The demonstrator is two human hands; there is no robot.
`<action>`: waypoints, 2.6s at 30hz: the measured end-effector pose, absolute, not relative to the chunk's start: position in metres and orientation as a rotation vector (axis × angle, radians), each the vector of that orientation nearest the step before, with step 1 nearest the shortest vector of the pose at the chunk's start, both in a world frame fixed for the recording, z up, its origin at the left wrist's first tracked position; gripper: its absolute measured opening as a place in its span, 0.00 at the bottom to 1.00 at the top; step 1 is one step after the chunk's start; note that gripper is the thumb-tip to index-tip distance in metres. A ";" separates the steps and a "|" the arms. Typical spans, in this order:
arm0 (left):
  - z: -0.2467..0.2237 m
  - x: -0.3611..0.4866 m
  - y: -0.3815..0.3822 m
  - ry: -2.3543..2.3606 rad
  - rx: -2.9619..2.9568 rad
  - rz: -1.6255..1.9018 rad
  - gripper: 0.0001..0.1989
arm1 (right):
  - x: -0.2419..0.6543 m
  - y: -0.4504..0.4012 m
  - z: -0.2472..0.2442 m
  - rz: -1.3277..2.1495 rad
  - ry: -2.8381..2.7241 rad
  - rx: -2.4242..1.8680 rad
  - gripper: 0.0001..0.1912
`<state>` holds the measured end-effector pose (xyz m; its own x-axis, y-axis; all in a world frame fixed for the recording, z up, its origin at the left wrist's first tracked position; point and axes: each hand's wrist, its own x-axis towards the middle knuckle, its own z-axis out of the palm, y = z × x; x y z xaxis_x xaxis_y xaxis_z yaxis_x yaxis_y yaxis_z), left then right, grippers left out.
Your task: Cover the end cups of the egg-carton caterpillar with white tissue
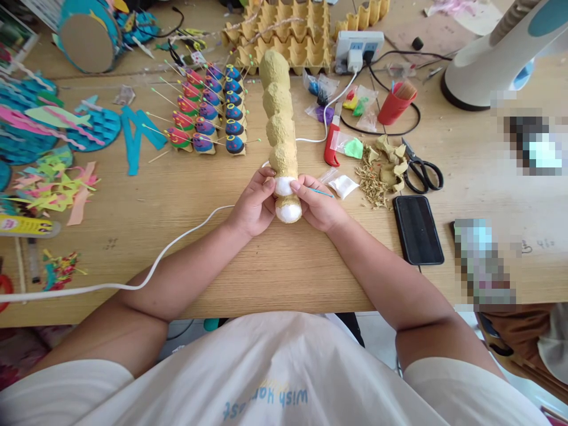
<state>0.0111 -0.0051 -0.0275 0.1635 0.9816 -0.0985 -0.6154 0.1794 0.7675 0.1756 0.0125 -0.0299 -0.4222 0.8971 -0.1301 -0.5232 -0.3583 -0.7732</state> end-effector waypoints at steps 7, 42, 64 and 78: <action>-0.026 0.010 -0.007 0.690 0.711 1.285 0.26 | 0.175 0.012 -0.025 1.915 -0.904 -0.670 0.24; -0.023 0.021 -0.013 0.719 0.839 1.369 0.33 | 0.169 0.004 -0.027 1.650 -1.055 -0.770 0.29; -0.023 0.019 -0.011 0.709 0.768 1.409 0.28 | 0.169 0.004 -0.030 1.638 -1.060 -0.845 0.28; -0.026 0.019 -0.009 0.745 0.802 1.416 0.28 | 0.167 0.002 -0.024 1.633 -1.092 -0.809 0.28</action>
